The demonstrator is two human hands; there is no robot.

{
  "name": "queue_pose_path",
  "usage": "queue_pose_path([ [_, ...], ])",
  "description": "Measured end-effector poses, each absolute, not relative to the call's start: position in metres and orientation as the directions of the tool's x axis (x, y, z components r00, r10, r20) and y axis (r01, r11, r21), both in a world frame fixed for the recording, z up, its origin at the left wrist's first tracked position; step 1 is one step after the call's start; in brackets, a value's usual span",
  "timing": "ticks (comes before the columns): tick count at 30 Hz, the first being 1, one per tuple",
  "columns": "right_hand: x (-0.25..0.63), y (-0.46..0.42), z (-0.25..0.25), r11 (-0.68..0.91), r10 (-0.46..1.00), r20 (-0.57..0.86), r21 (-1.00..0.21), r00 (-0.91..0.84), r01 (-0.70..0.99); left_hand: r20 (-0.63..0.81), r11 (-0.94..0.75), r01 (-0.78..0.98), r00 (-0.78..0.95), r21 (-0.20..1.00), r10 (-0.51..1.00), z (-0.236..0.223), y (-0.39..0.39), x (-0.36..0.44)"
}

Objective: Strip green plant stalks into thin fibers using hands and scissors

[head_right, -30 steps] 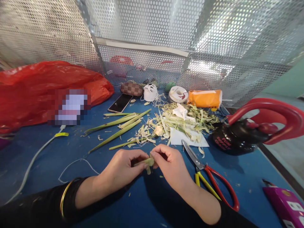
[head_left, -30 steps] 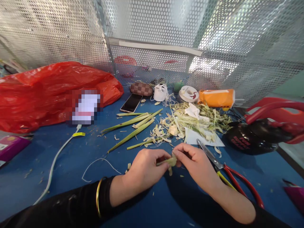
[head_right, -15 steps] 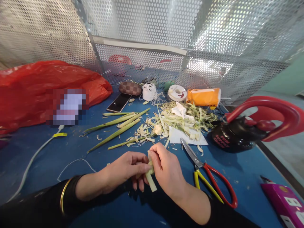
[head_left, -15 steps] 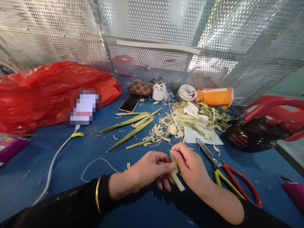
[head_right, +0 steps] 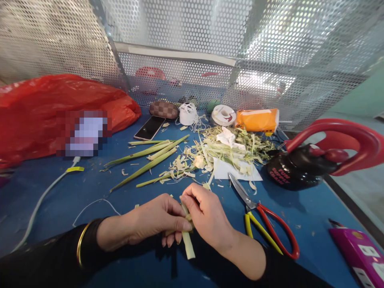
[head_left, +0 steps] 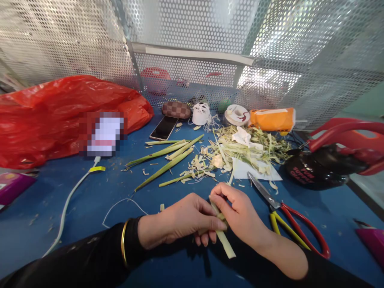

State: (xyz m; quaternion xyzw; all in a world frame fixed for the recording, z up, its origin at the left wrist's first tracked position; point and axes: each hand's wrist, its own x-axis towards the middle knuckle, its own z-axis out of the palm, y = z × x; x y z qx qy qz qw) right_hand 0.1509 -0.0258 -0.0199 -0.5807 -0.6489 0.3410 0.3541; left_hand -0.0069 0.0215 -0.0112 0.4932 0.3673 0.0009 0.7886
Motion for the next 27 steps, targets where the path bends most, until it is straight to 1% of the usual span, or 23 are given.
queue_pose_path([
  [3,0.151,-0.026,-0.020,0.099,0.994,0.066,-0.862,-0.084,0.498,-0.573,0.530,0.346,0.740,0.774,0.352,-0.010,0.021,-0.006],
  [7,0.151,-0.025,-0.021,0.137,0.985,0.069,-0.866,-0.157,0.481,-0.583,0.520,0.374,0.744,0.768,0.327,-0.011,0.019,-0.007],
  [9,0.152,-0.024,-0.022,0.142,0.984,0.074,-0.868,-0.159,0.476,-0.593,0.527,0.379,0.735,0.761,0.327,-0.012,0.019,-0.006],
  [12,0.155,-0.022,-0.021,0.089,0.995,0.056,-0.889,-0.086,0.450,-0.590,0.563,0.325,0.709,0.760,0.387,-0.013,0.022,-0.006],
  [15,0.160,-0.018,-0.019,-0.011,1.000,-0.015,-0.935,-0.009,0.356,-0.569,0.570,0.250,0.658,0.783,0.494,-0.013,0.027,-0.006],
  [17,0.162,-0.016,-0.018,-0.055,0.998,-0.058,-0.952,0.000,0.303,-0.566,0.561,0.236,0.624,0.794,0.539,-0.012,0.029,-0.007],
  [23,0.157,-0.016,-0.017,-0.154,0.981,-0.179,-0.956,-0.080,0.251,-0.560,0.451,0.345,0.621,0.823,0.548,-0.016,0.024,-0.006],
  [27,0.152,-0.017,-0.016,-0.103,0.992,-0.120,-0.958,-0.047,0.266,-0.558,0.435,0.363,0.651,0.824,0.515,-0.013,0.020,-0.005],
])
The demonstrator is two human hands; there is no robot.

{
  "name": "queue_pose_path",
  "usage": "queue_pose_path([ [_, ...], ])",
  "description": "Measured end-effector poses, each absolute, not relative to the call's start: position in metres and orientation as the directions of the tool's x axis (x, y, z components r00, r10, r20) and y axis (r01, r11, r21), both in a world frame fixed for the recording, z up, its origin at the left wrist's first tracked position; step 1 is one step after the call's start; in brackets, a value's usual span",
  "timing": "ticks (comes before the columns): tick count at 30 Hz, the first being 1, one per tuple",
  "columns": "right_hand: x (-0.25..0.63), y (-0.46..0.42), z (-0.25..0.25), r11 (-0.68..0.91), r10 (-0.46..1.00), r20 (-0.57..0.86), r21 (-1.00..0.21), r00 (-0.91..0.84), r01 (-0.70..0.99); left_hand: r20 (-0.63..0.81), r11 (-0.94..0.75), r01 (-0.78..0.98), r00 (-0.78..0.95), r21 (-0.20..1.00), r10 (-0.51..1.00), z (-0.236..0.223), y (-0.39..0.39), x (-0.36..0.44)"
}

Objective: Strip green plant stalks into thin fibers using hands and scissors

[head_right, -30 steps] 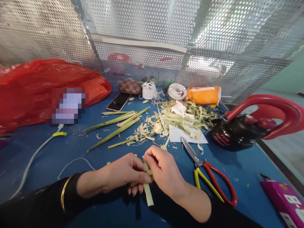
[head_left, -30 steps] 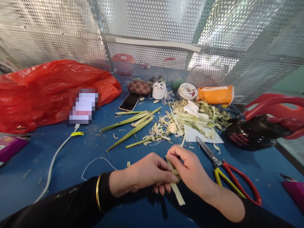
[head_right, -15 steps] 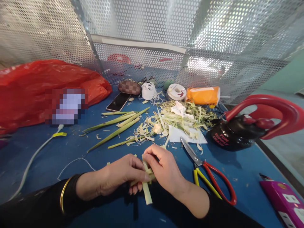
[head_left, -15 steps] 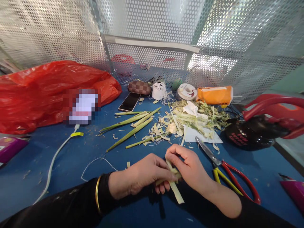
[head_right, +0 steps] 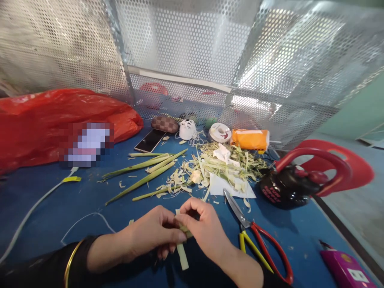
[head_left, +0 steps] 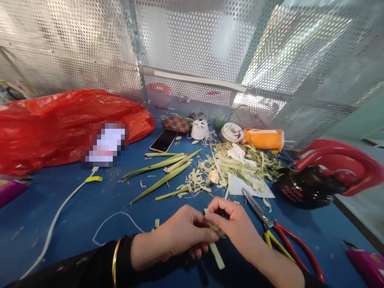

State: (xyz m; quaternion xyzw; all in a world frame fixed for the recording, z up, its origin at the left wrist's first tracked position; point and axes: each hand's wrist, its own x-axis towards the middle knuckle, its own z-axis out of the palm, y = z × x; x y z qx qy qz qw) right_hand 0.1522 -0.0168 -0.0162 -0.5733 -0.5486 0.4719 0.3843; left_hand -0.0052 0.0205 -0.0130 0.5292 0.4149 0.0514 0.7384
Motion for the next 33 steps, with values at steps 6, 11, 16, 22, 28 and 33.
queue_pose_path([
  [6,0.147,-0.017,-0.016,-0.054,0.998,-0.057,-0.967,-0.006,0.248,-0.553,0.412,0.377,0.659,0.829,0.510,-0.011,0.020,-0.003],
  [11,0.142,-0.021,-0.020,0.050,0.999,0.052,-0.952,-0.002,0.302,-0.523,0.355,0.386,0.684,0.851,0.509,-0.018,0.019,-0.004],
  [16,0.141,-0.020,-0.018,0.060,0.997,0.072,-0.950,0.027,0.307,-0.519,0.359,0.376,0.655,0.854,0.549,-0.013,0.019,-0.005],
  [22,0.143,-0.019,-0.017,0.072,0.997,0.078,-0.961,0.012,0.268,-0.475,0.304,0.366,0.686,0.880,0.550,-0.009,0.021,-0.008],
  [28,0.158,-0.016,-0.008,0.049,0.996,0.059,-0.990,0.073,0.133,-0.344,0.247,0.239,0.655,0.939,0.673,-0.001,0.019,-0.008],
  [33,0.176,-0.027,0.008,0.025,0.995,0.032,-0.997,0.095,0.077,-0.287,0.257,0.132,0.528,0.957,0.799,0.015,0.009,0.004],
])
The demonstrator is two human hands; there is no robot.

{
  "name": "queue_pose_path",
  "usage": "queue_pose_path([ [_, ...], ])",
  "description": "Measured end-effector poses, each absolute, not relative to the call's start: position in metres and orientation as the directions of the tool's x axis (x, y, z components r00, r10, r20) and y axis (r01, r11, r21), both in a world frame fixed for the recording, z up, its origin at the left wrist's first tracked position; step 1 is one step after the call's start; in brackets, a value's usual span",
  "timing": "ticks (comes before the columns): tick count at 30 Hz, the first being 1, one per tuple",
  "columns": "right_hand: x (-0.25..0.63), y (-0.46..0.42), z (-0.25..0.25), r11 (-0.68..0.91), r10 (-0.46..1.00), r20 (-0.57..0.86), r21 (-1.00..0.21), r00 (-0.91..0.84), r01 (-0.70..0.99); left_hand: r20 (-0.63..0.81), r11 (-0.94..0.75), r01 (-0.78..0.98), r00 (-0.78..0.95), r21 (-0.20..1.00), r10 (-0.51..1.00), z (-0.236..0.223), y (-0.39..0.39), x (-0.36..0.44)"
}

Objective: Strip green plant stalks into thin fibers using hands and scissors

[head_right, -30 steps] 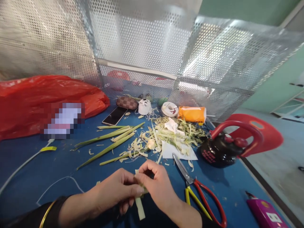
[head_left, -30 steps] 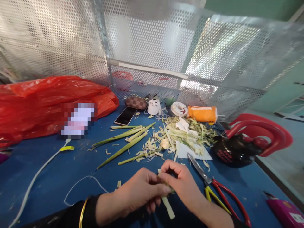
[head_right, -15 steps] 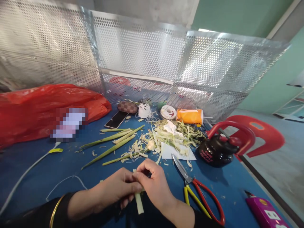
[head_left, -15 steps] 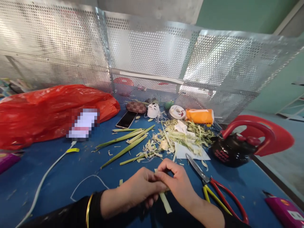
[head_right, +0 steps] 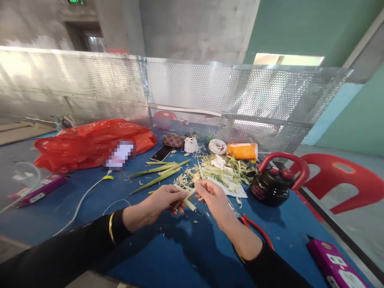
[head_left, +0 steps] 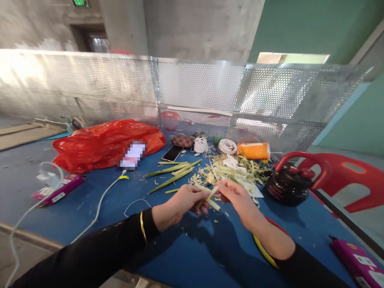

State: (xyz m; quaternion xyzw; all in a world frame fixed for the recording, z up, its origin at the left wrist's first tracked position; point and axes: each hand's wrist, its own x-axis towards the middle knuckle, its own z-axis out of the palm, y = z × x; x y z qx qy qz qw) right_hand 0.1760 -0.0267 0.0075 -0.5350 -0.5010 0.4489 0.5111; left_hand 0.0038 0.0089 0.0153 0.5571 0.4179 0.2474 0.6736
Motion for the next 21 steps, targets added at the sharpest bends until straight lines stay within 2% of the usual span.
queue_pose_path([
  [4,0.182,-0.038,0.004,0.030,0.998,0.031,-0.999,0.062,0.017,-0.259,0.243,0.102,0.533,0.965,0.806,0.012,-0.001,0.022],
  [13,0.183,-0.039,-0.017,0.034,0.987,0.023,-0.997,0.161,-0.062,-0.275,0.317,0.007,0.517,0.948,0.811,-0.007,-0.009,0.034],
  [21,0.181,-0.039,-0.016,0.029,0.970,0.014,-0.998,0.244,-0.057,-0.299,0.332,0.044,0.556,0.942,0.775,-0.009,-0.006,0.033],
])
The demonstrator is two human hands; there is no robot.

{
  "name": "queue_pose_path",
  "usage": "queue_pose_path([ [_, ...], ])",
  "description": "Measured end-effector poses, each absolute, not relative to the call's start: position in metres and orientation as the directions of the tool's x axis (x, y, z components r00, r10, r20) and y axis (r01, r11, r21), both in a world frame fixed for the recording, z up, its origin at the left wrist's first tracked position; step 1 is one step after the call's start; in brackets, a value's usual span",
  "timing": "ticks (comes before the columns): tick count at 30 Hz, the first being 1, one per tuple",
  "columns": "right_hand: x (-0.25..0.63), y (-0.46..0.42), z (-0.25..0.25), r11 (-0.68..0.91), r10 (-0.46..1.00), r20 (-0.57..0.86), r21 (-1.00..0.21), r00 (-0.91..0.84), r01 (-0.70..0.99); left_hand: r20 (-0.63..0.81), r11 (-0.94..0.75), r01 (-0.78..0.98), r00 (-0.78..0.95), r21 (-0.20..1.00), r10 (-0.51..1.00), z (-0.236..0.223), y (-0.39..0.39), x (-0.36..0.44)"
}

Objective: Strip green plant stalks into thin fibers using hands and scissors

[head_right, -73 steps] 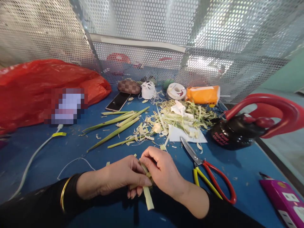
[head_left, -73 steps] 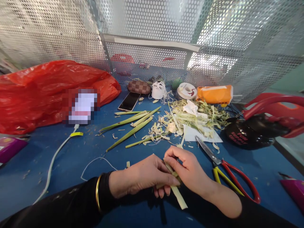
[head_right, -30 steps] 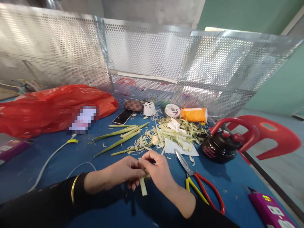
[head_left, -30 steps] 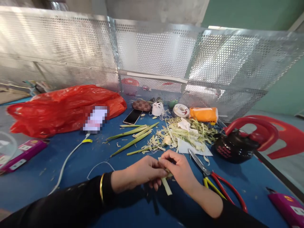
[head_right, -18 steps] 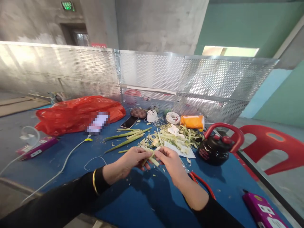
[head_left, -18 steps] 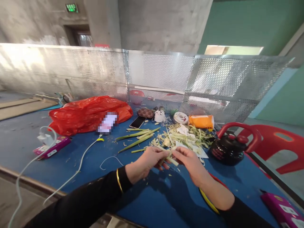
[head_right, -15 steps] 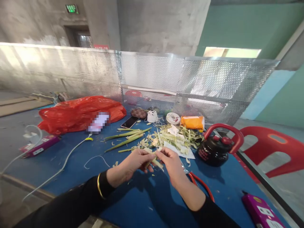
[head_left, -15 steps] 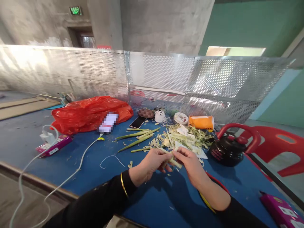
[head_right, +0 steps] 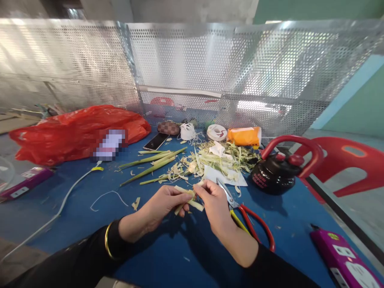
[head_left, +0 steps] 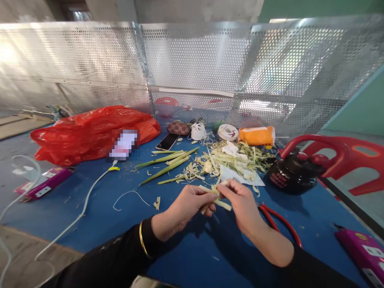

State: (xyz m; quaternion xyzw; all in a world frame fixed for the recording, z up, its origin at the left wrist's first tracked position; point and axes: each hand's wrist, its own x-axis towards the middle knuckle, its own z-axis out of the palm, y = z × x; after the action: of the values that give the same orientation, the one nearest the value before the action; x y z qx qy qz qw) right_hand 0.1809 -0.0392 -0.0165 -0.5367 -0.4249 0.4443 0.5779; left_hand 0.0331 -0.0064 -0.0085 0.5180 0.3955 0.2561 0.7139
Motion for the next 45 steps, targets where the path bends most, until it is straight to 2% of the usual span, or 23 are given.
queue_pose_path([
  [4,0.184,-0.036,-0.020,0.008,0.972,0.002,-1.000,0.236,-0.025,-0.343,0.389,0.020,0.517,0.921,0.785,-0.009,-0.006,0.034],
  [7,0.187,-0.035,-0.023,0.073,0.923,0.084,-0.996,0.376,0.042,-0.387,0.456,-0.077,0.416,0.887,0.823,-0.008,-0.003,0.033],
  [9,0.186,-0.037,-0.025,0.080,0.897,0.104,-0.994,0.429,0.075,-0.377,0.438,-0.136,0.329,0.889,0.866,-0.007,-0.001,0.032],
  [11,0.181,-0.042,-0.027,0.022,0.943,0.043,-0.998,0.331,0.066,-0.332,0.379,-0.164,0.258,0.911,0.907,-0.007,0.001,0.031],
  [13,0.174,-0.046,-0.028,-0.044,0.990,-0.039,-0.998,0.138,0.033,-0.279,0.326,-0.194,0.235,0.925,0.931,-0.007,0.000,0.032],
  [16,0.163,-0.052,-0.029,-0.094,0.996,-0.094,-0.995,0.006,-0.023,-0.200,0.270,-0.224,0.291,0.937,0.936,-0.009,-0.005,0.033],
  [20,0.159,-0.055,-0.029,-0.133,0.990,-0.136,-0.989,0.040,-0.064,-0.158,0.264,-0.225,0.402,0.938,0.902,-0.012,-0.009,0.035],
  [27,0.163,-0.056,-0.037,-0.084,0.990,-0.088,-0.995,0.113,-0.045,-0.168,0.319,-0.259,0.472,0.912,0.865,-0.013,-0.008,0.037],
  [34,0.165,-0.057,-0.037,-0.047,0.996,-0.050,-0.998,0.068,-0.035,-0.143,0.282,-0.238,0.472,0.929,0.870,-0.015,-0.006,0.037],
  [45,0.164,-0.056,-0.023,0.061,0.998,0.059,-0.996,-0.031,0.070,-0.196,0.344,-0.304,0.427,0.888,0.883,-0.011,-0.004,0.036],
])
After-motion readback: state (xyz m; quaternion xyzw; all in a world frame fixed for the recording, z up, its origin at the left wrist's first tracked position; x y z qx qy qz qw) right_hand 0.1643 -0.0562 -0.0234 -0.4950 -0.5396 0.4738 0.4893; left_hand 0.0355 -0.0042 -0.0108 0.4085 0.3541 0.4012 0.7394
